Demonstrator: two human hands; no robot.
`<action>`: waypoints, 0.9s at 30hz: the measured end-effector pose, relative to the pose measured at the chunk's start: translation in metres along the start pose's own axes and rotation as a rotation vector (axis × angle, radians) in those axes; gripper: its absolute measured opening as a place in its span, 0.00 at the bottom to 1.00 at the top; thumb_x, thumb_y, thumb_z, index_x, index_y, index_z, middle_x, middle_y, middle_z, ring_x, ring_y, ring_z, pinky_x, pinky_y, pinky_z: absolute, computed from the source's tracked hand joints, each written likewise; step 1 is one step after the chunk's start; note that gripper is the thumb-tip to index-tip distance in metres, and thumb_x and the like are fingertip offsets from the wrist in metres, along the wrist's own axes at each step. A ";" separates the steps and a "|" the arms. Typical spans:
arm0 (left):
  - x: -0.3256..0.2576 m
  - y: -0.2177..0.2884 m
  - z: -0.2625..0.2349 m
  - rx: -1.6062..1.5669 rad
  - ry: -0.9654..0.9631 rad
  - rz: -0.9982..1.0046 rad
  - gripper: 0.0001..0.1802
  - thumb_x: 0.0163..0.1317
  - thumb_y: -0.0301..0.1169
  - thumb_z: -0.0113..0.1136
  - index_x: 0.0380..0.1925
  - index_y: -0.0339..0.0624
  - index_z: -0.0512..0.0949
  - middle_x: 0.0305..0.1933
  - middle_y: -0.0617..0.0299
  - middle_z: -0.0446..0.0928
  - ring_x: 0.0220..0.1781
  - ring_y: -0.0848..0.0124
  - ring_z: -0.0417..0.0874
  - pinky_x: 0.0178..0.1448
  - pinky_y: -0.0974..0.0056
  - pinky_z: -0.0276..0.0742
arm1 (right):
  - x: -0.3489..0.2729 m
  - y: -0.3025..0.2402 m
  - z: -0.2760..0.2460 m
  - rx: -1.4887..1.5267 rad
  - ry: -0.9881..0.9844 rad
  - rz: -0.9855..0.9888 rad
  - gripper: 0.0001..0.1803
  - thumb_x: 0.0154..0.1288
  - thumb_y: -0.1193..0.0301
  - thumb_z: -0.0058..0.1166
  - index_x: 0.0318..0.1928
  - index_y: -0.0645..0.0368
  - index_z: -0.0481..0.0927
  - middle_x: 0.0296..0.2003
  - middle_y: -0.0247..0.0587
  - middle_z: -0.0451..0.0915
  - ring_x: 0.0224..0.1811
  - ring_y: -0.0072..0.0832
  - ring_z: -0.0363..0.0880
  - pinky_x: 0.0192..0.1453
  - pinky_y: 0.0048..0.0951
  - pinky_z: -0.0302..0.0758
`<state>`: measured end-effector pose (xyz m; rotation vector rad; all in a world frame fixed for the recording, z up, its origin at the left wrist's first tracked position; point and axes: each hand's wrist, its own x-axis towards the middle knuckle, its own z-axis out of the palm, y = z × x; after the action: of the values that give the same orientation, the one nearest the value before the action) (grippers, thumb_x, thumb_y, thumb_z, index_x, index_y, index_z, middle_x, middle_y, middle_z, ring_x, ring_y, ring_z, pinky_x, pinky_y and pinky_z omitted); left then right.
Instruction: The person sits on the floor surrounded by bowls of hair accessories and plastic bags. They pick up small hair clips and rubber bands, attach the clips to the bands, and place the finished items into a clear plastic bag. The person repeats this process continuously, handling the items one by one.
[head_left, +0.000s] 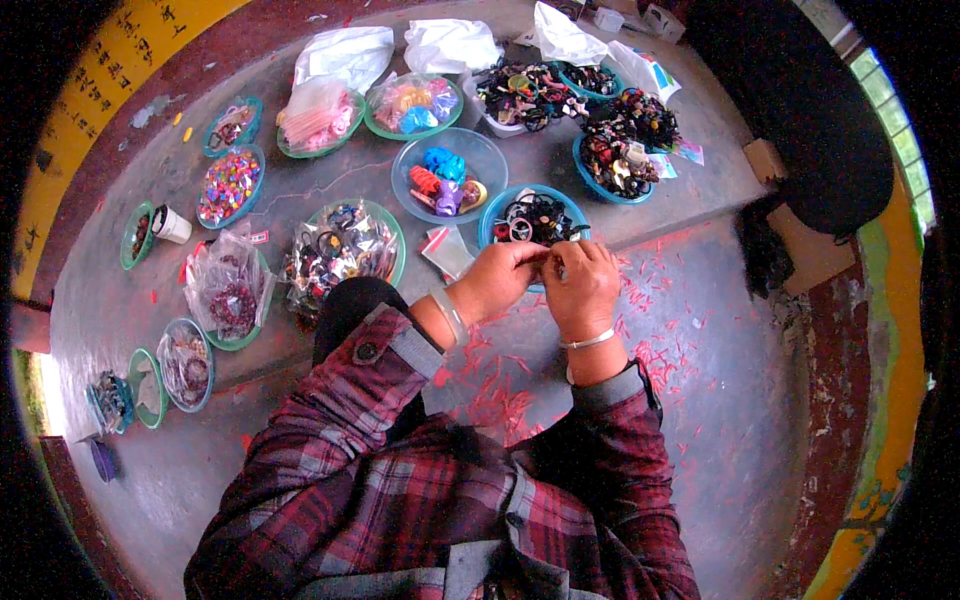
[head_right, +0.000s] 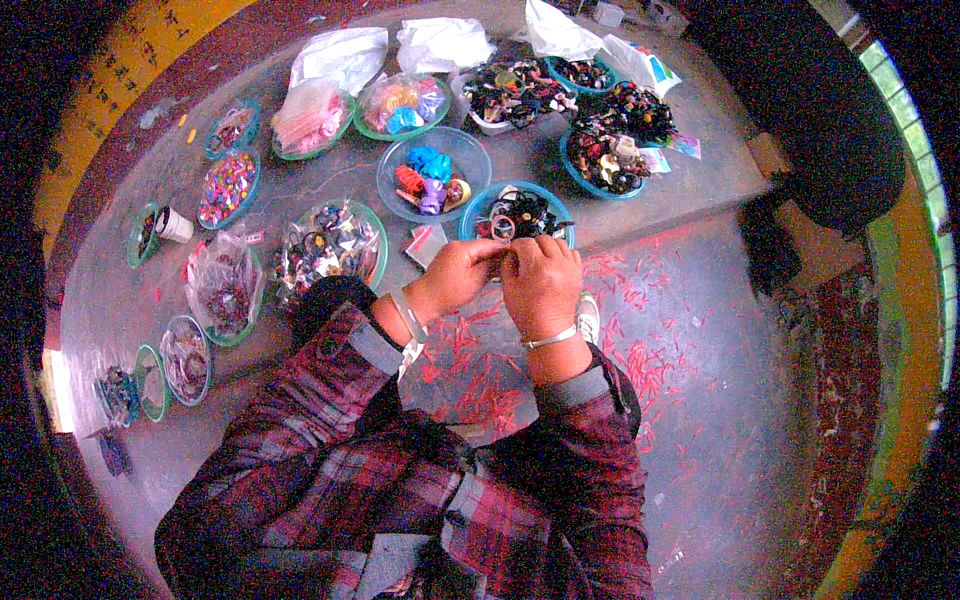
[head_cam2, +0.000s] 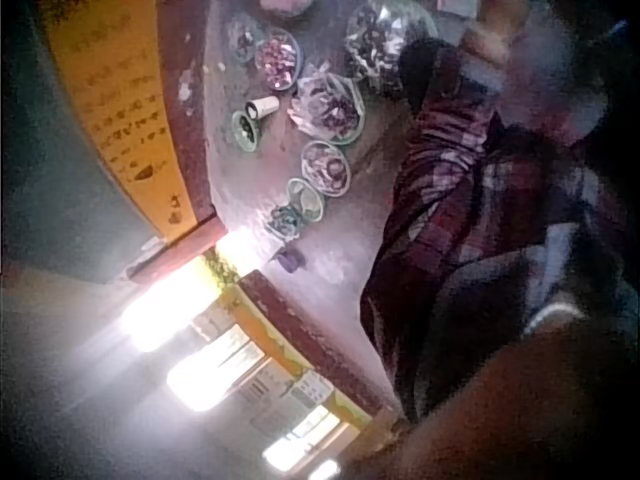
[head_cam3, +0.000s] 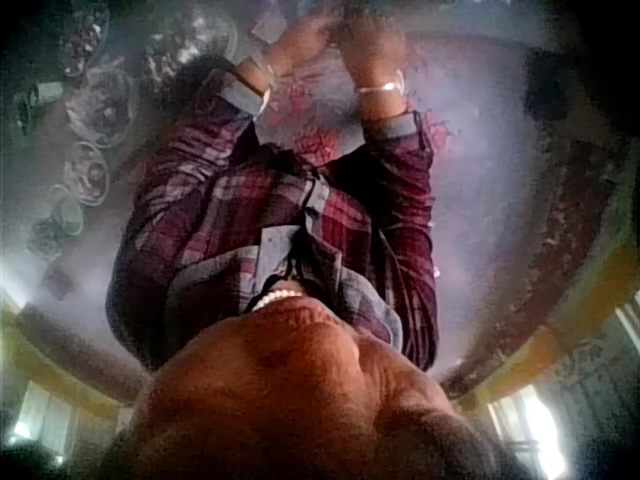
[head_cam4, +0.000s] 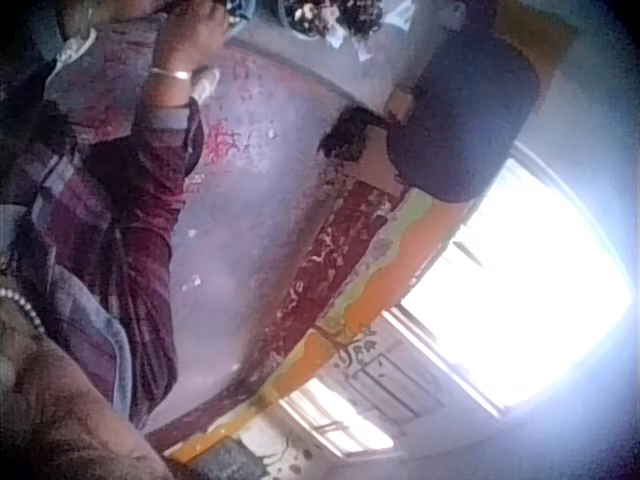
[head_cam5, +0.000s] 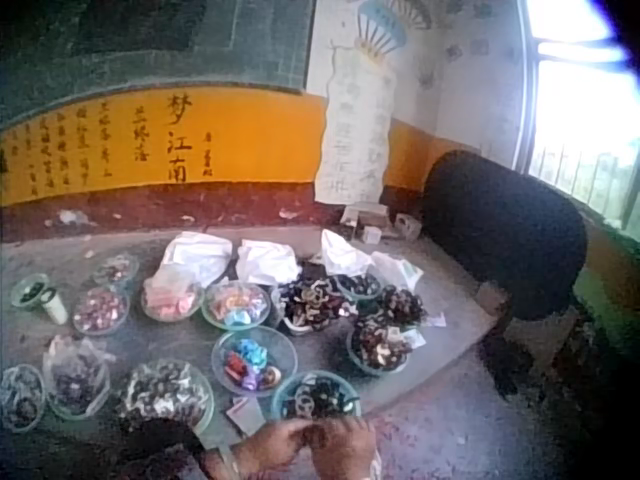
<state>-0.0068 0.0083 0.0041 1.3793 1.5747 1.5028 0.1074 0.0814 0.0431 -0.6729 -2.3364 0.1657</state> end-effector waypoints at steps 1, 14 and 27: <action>0.000 0.000 0.000 -0.029 -0.004 -0.012 0.11 0.56 0.26 0.52 0.39 0.36 0.76 0.33 0.55 0.79 0.36 0.71 0.79 0.40 0.68 0.74 | 0.000 0.001 0.000 0.054 0.030 0.013 0.04 0.43 0.72 0.55 0.23 0.55 0.74 0.22 0.39 0.73 0.28 0.39 0.72 0.31 0.38 0.67; 0.003 0.002 -0.007 -0.736 -0.051 -0.378 0.11 0.60 0.29 0.49 0.36 0.31 0.74 0.35 0.56 0.77 0.37 0.72 0.79 0.43 0.70 0.76 | 0.002 0.023 -0.008 1.038 -0.029 0.765 0.04 0.51 0.79 0.51 0.28 0.65 0.78 0.25 0.36 0.77 0.27 0.20 0.74 0.33 0.19 0.70; 0.003 -0.007 -0.014 -0.937 0.035 -0.439 0.10 0.60 0.25 0.48 0.37 0.27 0.71 0.38 0.49 0.75 0.41 0.60 0.78 0.47 0.64 0.77 | -0.055 0.088 -0.092 0.935 0.336 0.830 0.06 0.52 0.76 0.54 0.30 0.65 0.78 0.23 0.31 0.72 0.25 0.17 0.67 0.30 0.18 0.63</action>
<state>-0.0227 0.0067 0.0009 0.4423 0.8689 1.6356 0.2393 0.1235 0.0545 -1.0005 -1.2938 1.2931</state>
